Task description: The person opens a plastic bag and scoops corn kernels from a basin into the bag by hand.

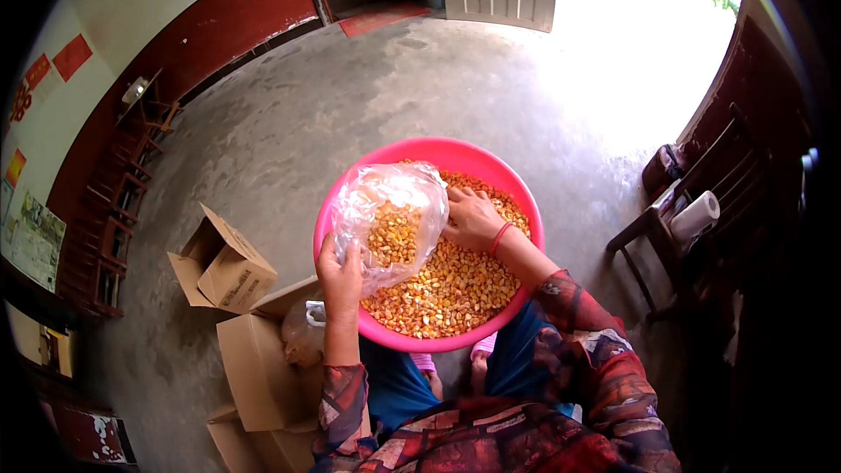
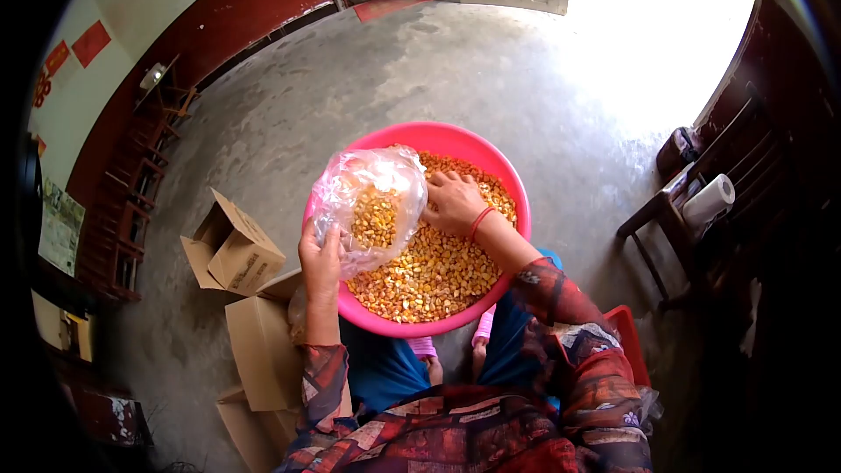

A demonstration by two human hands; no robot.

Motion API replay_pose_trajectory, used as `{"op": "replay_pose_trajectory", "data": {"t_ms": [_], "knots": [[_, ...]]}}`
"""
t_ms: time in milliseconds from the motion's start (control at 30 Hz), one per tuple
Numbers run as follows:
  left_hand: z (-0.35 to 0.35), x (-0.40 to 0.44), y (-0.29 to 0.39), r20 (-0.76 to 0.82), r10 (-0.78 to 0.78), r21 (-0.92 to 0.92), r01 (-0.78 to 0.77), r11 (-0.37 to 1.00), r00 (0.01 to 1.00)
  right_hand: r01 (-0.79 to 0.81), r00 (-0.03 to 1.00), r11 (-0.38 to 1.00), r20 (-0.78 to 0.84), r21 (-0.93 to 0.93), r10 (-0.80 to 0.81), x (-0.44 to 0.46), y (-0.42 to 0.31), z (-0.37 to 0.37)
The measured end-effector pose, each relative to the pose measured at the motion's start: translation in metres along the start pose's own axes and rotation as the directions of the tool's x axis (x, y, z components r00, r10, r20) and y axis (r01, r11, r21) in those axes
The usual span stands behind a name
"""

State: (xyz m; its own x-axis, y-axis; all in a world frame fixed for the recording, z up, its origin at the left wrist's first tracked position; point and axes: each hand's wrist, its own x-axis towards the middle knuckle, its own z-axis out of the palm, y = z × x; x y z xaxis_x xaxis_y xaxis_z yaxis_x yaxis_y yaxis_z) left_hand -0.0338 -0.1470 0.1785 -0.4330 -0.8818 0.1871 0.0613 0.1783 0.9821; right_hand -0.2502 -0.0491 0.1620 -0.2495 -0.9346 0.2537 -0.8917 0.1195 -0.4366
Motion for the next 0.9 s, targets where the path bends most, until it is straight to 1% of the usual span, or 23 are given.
{"op": "replay_pose_trajectory", "data": {"t_ms": [33,67,133,200,267,333,367,433,467,500,567,600,633,700,733,767,833,900], "knots": [[0.000,0.000,0.000,0.006,0.003,-0.005,-0.003,1.000,1.000,0.087,0.996,0.995,-0.003,-0.040,-0.087,-0.003,-0.005,-0.001],[0.000,0.000,0.000,0.011,0.006,-0.011,-0.005,1.000,1.000,0.085,0.996,0.996,-0.001,-0.037,-0.085,-0.002,-0.004,0.002],[0.000,-0.001,0.003,0.006,-0.005,-0.005,0.005,1.000,1.000,0.310,0.950,0.948,-0.054,0.067,-0.307,0.001,0.001,0.004],[0.000,-0.001,0.002,-0.001,-0.017,0.000,0.017,1.000,1.000,0.302,0.953,0.949,-0.072,0.088,-0.296,0.000,0.000,0.005],[-0.001,0.001,-0.005,-0.012,0.031,0.014,-0.031,0.999,0.999,0.293,0.955,0.949,-0.086,0.112,-0.285,-0.001,0.000,0.007],[-0.001,0.001,-0.005,-0.015,0.026,0.006,-0.026,1.000,1.000,0.167,0.980,0.986,-0.114,0.021,-0.164,0.001,0.002,0.010],[-0.001,0.001,-0.004,-0.018,0.024,-0.003,-0.024,1.000,1.000,0.166,0.980,0.986,-0.113,0.021,-0.163,0.002,0.003,0.009],[-0.001,0.000,0.000,-0.008,0.003,-0.012,-0.003,1.000,1.000,0.115,0.971,0.974,-0.230,0.195,-0.069,0.003,0.003,0.001],[-0.001,-0.001,0.002,0.002,-0.017,-0.020,0.017,1.000,1.000,0.166,0.950,0.953,-0.300,0.252,-0.086,0.002,0.003,-0.004],[-0.001,-0.001,0.003,0.000,-0.018,-0.020,0.018,1.000,1.000,0.166,0.951,0.953,-0.298,0.253,-0.087,0.002,0.005,-0.002],[-0.001,-0.002,0.005,0.008,-0.011,-0.037,0.011,0.999,1.000,0.125,0.909,0.827,-0.397,0.547,0.125,0.003,0.010,0.002],[-0.001,-0.001,0.004,0.007,-0.012,-0.037,0.012,0.999,1.000,0.017,0.914,0.773,-0.323,0.635,0.245,0.004,0.011,0.000],[-0.001,-0.001,0.004,0.008,-0.003,-0.035,0.003,0.999,1.000,0.017,0.914,0.772,-0.322,0.635,0.245,0.005,0.011,-0.004],[-0.001,-0.002,0.004,0.010,0.004,-0.033,-0.004,0.999,1.000,-0.134,0.903,0.509,-0.107,0.851,0.417,0.004,0.011,-0.011],[-0.002,-0.001,0.004,0.024,-0.004,-0.019,0.004,1.000,1.000,-0.142,0.909,0.473,-0.074,0.870,0.410,0.005,0.014,-0.011],[-0.003,-0.001,0.004,0.037,-0.012,-0.005,0.012,1.000,0.999,-0.143,0.909,0.473,-0.073,0.870,0.410,0.004,0.014,-0.012],[-0.003,-0.001,0.002,0.038,0.006,-0.013,-0.006,1.000,0.999,-0.186,0.917,0.445,-0.008,0.876,0.399,0.003,0.012,-0.015],[-0.003,0.000,0.000,0.037,0.023,-0.021,-0.023,1.000,0.999,-0.188,0.918,0.451,-0.008,0.873,0.397,0.002,0.011,-0.014]]}}
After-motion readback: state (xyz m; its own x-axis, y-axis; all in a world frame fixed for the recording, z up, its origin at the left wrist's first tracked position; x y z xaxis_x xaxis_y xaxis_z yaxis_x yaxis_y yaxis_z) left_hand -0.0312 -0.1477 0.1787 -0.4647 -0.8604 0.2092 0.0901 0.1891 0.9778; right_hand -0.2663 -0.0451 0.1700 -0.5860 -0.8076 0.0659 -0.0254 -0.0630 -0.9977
